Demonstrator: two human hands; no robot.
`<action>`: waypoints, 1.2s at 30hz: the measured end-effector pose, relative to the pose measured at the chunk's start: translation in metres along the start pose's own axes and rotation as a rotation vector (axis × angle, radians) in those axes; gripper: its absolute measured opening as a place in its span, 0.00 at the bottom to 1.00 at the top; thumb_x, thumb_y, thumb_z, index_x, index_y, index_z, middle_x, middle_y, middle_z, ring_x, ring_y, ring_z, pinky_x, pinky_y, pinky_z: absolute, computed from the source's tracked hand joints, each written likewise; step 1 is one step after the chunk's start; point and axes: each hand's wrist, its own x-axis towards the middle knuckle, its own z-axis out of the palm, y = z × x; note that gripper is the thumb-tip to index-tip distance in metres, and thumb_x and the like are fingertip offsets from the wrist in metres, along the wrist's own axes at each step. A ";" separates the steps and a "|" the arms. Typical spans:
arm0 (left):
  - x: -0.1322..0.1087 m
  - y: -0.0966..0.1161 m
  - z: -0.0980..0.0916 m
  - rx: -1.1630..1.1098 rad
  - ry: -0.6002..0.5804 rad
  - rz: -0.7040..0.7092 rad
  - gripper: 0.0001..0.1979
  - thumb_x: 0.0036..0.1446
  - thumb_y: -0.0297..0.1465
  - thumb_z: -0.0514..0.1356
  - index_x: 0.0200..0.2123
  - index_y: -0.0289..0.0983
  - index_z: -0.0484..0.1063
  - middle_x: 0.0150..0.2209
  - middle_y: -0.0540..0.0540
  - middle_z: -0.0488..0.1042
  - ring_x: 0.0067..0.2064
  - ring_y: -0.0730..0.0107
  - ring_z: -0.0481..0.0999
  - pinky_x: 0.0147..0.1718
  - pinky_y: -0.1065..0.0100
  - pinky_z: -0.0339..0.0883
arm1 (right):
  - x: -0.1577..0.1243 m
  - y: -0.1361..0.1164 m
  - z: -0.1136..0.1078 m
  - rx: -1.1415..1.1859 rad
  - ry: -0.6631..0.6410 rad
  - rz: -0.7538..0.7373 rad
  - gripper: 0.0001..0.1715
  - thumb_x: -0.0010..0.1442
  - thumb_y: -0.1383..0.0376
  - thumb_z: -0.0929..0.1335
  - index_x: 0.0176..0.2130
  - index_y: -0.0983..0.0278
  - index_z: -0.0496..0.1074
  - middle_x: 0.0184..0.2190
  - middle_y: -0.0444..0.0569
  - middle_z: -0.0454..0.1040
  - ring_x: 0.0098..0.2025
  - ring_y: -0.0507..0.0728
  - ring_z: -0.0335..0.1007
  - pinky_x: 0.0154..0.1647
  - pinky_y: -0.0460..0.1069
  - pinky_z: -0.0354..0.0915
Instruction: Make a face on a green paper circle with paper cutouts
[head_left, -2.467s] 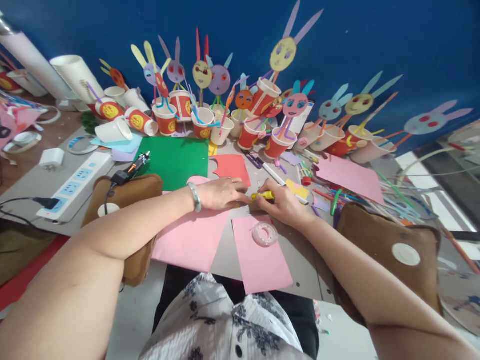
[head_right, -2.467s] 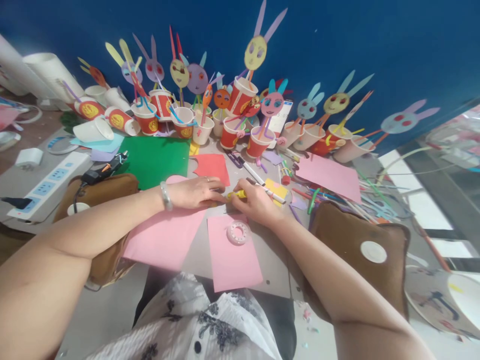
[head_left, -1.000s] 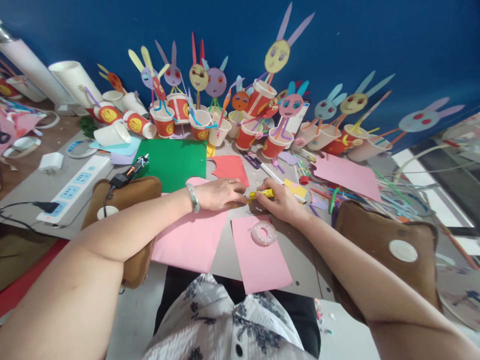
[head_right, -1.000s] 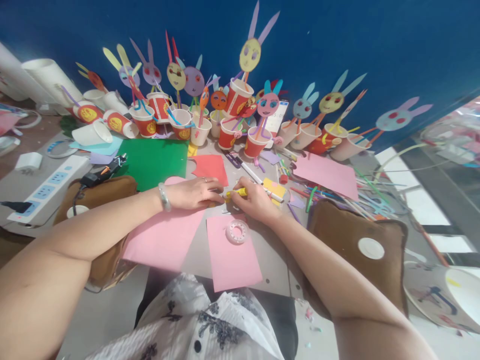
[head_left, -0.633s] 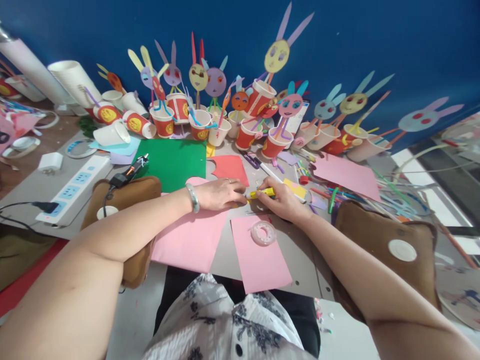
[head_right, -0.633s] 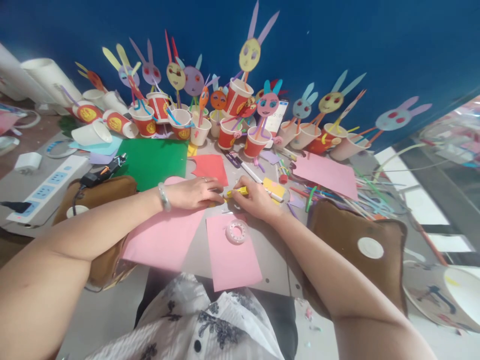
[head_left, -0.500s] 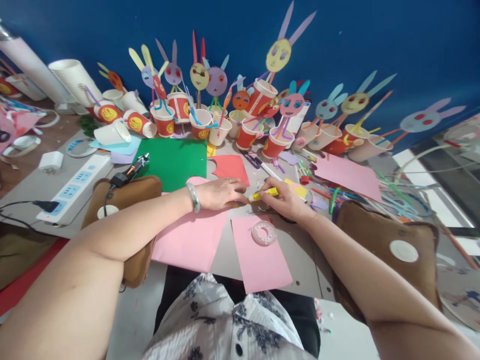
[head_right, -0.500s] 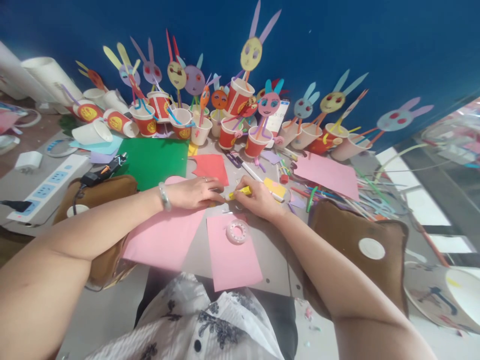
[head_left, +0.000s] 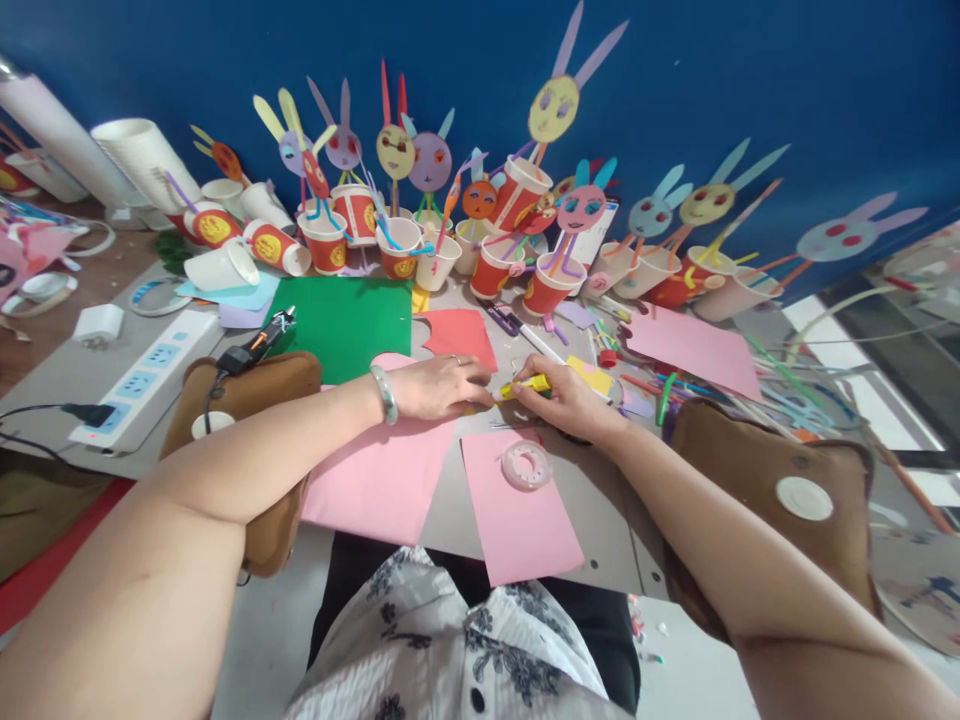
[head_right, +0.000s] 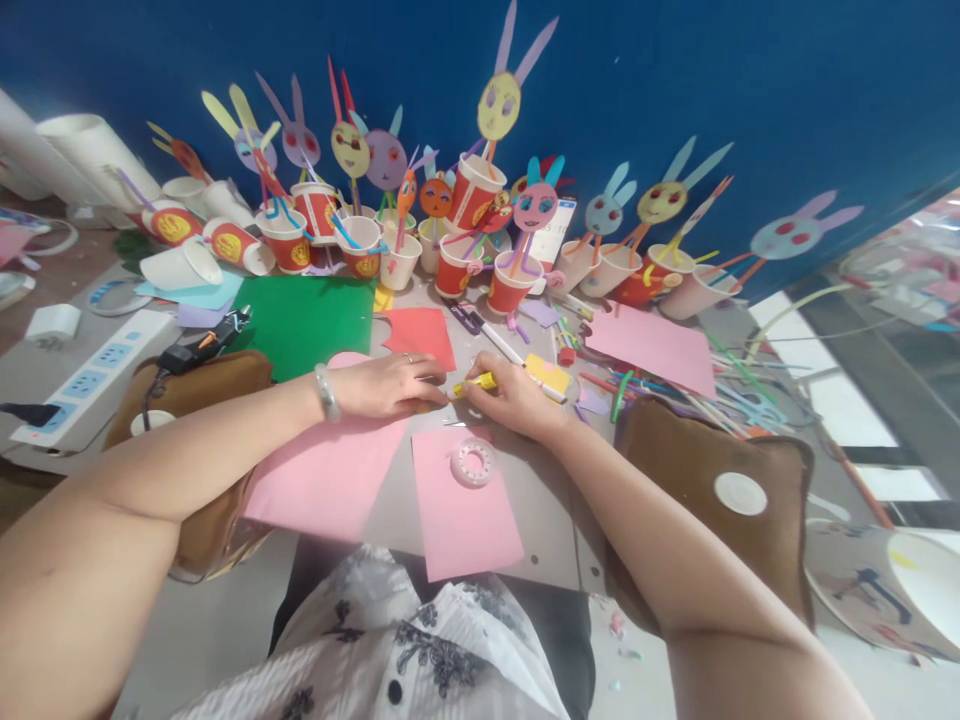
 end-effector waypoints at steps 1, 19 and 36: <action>0.000 0.000 -0.001 -0.001 -0.005 -0.003 0.13 0.67 0.31 0.55 0.51 0.40 0.75 0.49 0.40 0.73 0.49 0.59 0.71 0.50 0.59 0.64 | 0.000 0.000 0.000 0.000 0.014 0.003 0.11 0.59 0.55 0.66 0.34 0.59 0.66 0.29 0.46 0.75 0.33 0.56 0.70 0.34 0.49 0.64; 0.000 0.000 -0.001 0.002 -0.029 -0.007 0.14 0.67 0.31 0.55 0.53 0.39 0.75 0.50 0.39 0.73 0.51 0.58 0.70 0.51 0.58 0.63 | 0.002 0.006 -0.005 0.057 -0.044 -0.027 0.11 0.57 0.55 0.66 0.31 0.59 0.66 0.28 0.44 0.73 0.31 0.55 0.70 0.34 0.49 0.65; 0.000 0.000 0.000 -0.020 -0.003 -0.004 0.14 0.67 0.31 0.55 0.52 0.40 0.75 0.49 0.39 0.73 0.50 0.58 0.71 0.50 0.59 0.64 | 0.002 0.004 -0.003 0.080 0.026 0.033 0.14 0.58 0.52 0.65 0.32 0.59 0.65 0.28 0.44 0.72 0.31 0.55 0.70 0.32 0.49 0.65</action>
